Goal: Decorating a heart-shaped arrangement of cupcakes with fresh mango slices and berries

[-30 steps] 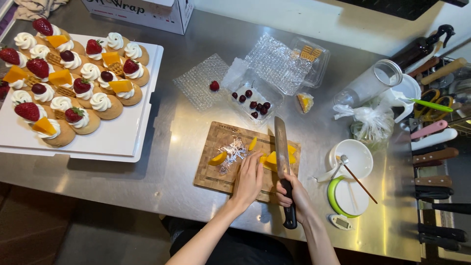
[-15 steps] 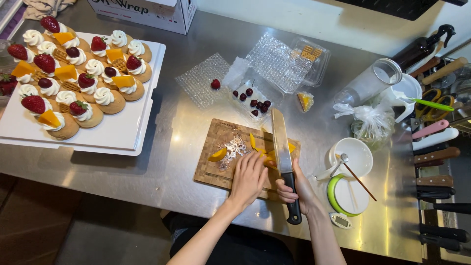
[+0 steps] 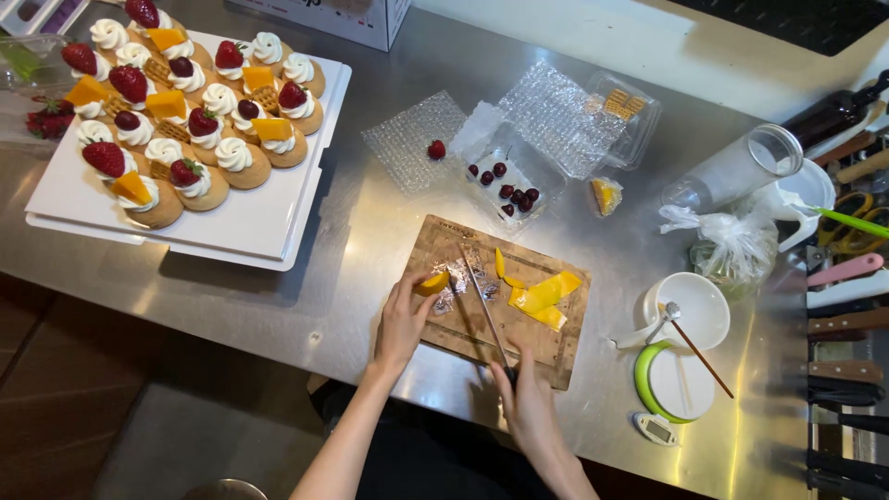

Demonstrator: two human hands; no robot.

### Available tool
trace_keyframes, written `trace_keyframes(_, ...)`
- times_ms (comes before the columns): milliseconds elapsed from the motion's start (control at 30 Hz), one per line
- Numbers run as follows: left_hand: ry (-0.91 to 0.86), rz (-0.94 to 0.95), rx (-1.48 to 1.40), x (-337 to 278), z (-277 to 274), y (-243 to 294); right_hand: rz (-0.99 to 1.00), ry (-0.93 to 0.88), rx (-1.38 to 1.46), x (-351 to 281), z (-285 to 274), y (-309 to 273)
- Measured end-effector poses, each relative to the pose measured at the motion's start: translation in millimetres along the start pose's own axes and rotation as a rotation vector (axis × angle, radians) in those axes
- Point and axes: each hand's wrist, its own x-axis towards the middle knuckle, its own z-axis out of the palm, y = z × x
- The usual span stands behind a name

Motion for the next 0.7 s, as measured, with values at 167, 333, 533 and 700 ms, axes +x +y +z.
trace_keyframes(167, -0.003, 0.114, 0.023, 0.5, -5.2, -11.5, -0.058, -0.014, -0.348, -1.8, 47.7, 25.0)
trace_keyframes(333, 0.048, 0.243, 0.029, -0.1, -6.7, -8.9, -0.132, 0.071, -0.538, -8.0, 52.5, 21.1)
trace_keyframes(533, 0.042, 0.247, 0.020, 1.1, -11.9, -2.9, -0.144, 0.044, -0.609, -9.7, 56.3, 25.6)
trace_keyframes(700, 0.038, 0.259, 0.026, 2.7, -11.3, -6.0, -0.152, -0.025, -0.613, 1.2, 72.0, 42.6)
